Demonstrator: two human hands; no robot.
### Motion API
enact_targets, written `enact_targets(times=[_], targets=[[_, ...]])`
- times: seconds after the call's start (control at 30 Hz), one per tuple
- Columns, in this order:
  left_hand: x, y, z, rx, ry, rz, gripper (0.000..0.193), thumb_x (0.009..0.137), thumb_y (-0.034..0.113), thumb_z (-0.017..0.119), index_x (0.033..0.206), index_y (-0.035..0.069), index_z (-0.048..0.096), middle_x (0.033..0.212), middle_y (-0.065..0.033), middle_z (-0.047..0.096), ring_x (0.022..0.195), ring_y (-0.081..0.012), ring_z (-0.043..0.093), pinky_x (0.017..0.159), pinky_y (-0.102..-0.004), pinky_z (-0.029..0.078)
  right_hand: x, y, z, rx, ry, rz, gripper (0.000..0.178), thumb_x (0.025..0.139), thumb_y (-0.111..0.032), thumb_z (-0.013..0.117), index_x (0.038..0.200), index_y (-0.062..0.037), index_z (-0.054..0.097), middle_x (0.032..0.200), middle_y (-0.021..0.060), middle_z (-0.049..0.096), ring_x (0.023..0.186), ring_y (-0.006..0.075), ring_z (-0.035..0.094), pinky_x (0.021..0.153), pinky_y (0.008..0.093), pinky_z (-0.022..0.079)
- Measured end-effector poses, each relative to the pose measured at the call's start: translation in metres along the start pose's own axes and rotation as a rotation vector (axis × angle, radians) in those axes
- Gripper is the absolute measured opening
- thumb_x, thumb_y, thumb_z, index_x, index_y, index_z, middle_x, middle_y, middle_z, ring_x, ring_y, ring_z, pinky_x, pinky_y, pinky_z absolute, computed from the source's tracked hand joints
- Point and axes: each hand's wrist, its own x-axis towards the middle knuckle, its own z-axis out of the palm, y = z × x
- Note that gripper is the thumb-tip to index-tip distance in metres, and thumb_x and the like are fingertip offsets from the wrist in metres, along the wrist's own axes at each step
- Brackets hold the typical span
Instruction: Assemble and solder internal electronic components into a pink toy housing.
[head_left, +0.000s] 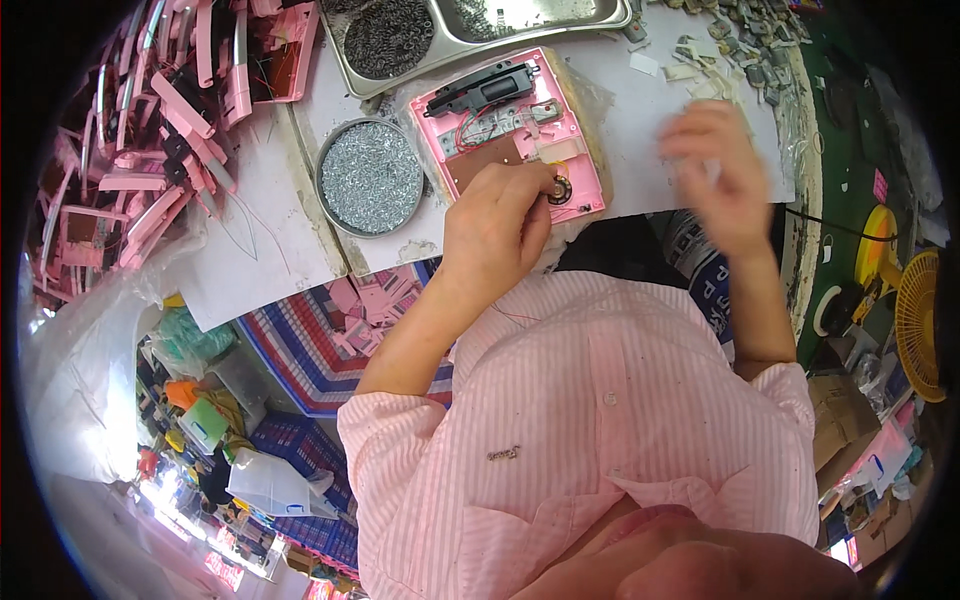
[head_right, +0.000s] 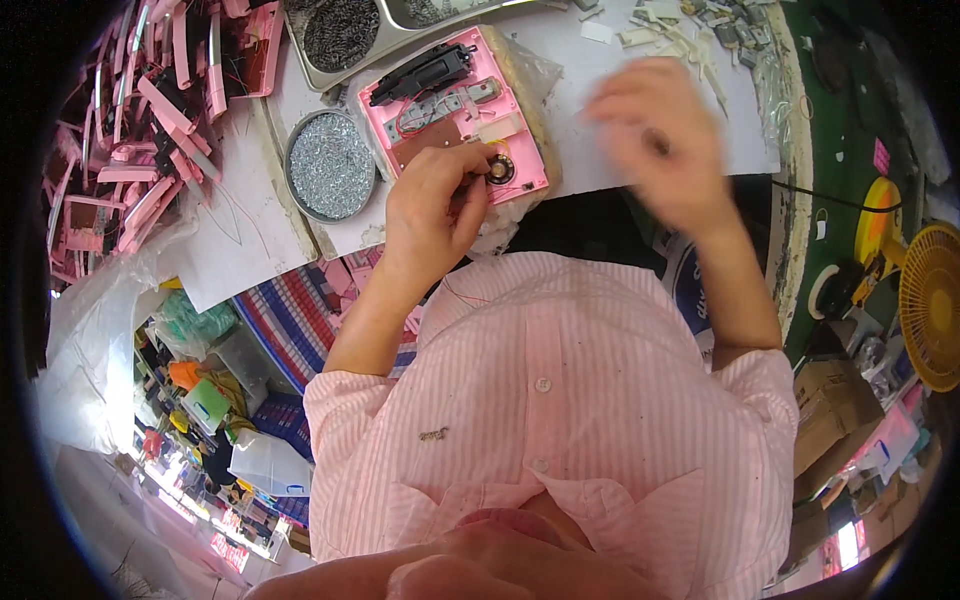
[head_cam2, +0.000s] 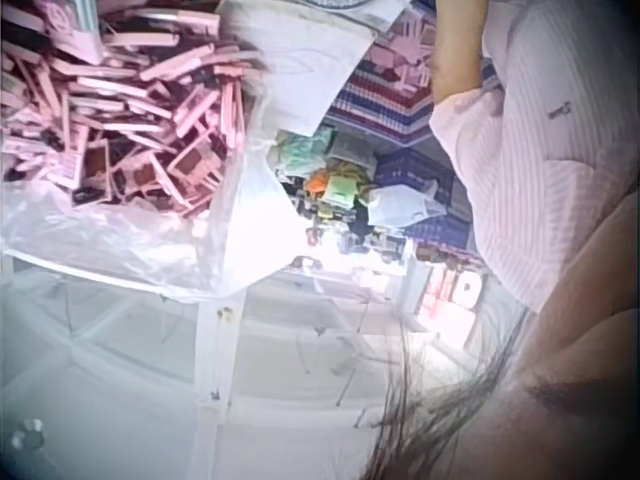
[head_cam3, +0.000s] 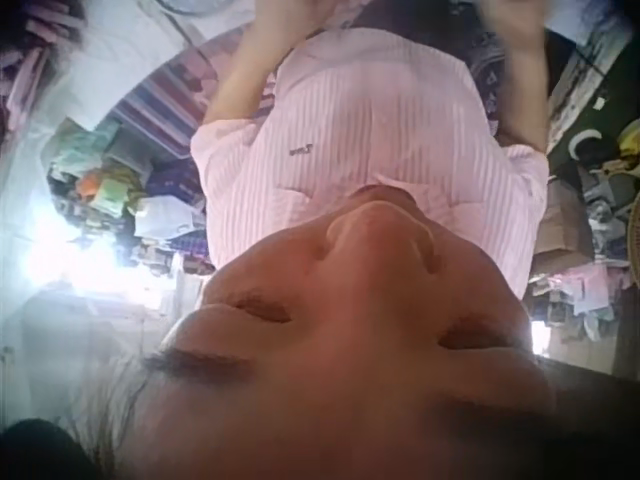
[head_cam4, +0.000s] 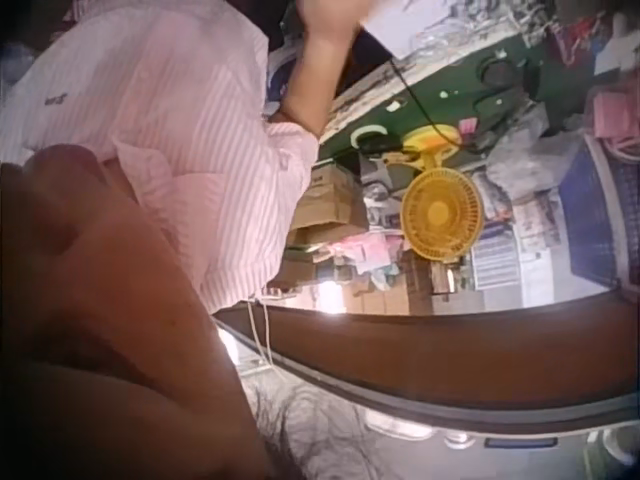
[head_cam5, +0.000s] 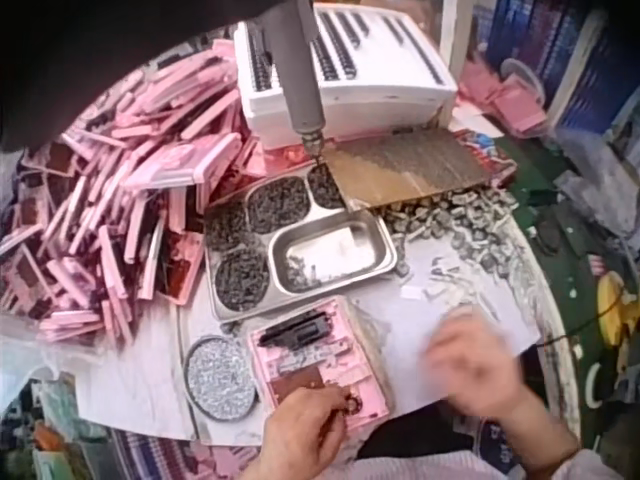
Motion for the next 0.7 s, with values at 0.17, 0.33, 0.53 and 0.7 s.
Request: enact_targets(times=[0.17, 0.33, 0.53, 0.7], targets=[[0.002, -0.006, 0.001, -0.081, 0.060, 0.015, 0.021, 0.080, -0.005, 0.069, 0.100, 0.003, 0.067, 0.093, -0.0102, 0.066, 0.081, -0.0277, 0.065, 0.069, -0.0363, 0.053, 0.008, -0.023, 0.055, -0.250, -0.207, -0.037, 0.025, 0.080, -0.020, 0.075, 0.104, -0.0128, 0.074, 0.149, 0.0117, 0.050, 0.137, 0.0442, 0.036, 0.111, 0.0513, 0.036], [0.034, 0.002, -0.011, 0.220, 0.149, 0.097, 0.028, 0.076, 0.003, 0.075, 0.102, 0.009, 0.070, 0.116, -0.0105, 0.061, 0.103, -0.0321, 0.060, 0.083, -0.0413, 0.050, -0.003, -0.040, 0.068, -0.294, -0.173, 0.103, 0.027, 0.081, -0.021, 0.075, 0.106, -0.0105, 0.072, 0.153, 0.0138, 0.046, 0.139, 0.0473, 0.033, 0.113, 0.0523, 0.033], [0.056, -0.028, -0.022, 0.477, 0.073, 0.153, 0.026, 0.073, 0.016, 0.079, 0.099, 0.014, 0.073, 0.123, -0.0103, 0.060, 0.119, -0.0358, 0.051, 0.099, -0.0498, 0.038, 0.014, -0.033, 0.055, -0.185, -0.108, 0.148, 0.022, 0.083, -0.016, 0.073, 0.104, -0.0071, 0.072, 0.121, 0.0128, 0.066, 0.114, 0.0344, 0.056, 0.095, 0.0450, 0.047], [0.039, -0.043, -0.021, 0.453, 0.153, 0.161, 0.019, 0.073, 0.017, 0.083, 0.090, 0.016, 0.077, 0.127, -0.0083, 0.061, 0.120, -0.0354, 0.051, 0.101, -0.0487, 0.038, 0.058, -0.007, 0.067, -0.288, -0.128, 0.215, 0.022, 0.085, -0.028, 0.072, 0.090, -0.0061, 0.068, 0.081, 0.0087, 0.069, 0.073, 0.0277, 0.067, 0.065, 0.0390, 0.053]])
